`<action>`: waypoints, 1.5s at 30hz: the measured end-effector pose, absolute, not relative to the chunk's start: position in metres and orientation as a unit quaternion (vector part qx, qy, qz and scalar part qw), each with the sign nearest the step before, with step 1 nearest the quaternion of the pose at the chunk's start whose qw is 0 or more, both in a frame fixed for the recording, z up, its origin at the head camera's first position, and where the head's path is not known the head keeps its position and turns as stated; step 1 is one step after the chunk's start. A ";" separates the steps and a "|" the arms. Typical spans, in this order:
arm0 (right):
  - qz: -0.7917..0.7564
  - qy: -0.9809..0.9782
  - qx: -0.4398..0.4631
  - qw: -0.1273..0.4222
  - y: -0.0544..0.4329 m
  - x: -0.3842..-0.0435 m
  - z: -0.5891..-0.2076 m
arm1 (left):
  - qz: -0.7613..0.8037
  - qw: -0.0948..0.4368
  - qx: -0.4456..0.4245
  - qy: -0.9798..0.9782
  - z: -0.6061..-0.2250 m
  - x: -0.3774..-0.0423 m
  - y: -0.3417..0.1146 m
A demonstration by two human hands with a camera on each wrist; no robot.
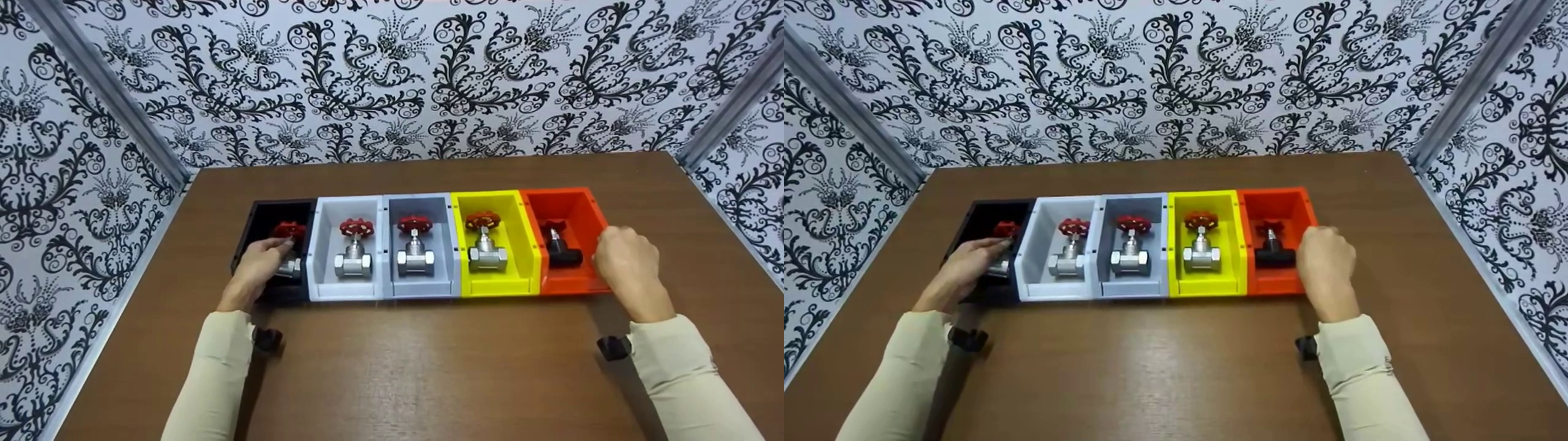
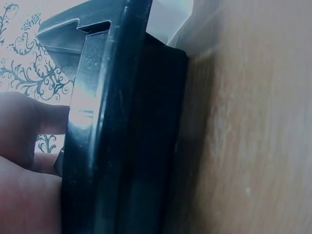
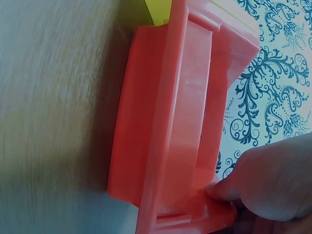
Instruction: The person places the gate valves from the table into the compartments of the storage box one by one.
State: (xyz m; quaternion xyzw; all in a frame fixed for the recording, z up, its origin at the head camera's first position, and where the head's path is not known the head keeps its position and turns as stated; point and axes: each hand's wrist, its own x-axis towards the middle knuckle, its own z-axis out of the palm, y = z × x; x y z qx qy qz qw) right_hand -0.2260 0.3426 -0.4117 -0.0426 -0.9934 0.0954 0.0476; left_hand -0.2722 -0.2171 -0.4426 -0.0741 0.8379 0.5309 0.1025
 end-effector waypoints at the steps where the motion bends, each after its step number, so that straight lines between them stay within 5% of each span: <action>1: 0.097 -0.993 -0.042 0.052 0.342 -0.226 -0.412 | 0.532 0.103 -0.075 0.837 -0.443 -0.273 -0.217; 45: 0.100 -0.990 -0.038 0.088 0.341 -0.225 -0.416 | 0.503 0.039 -0.085 0.859 -0.450 -0.274 -0.213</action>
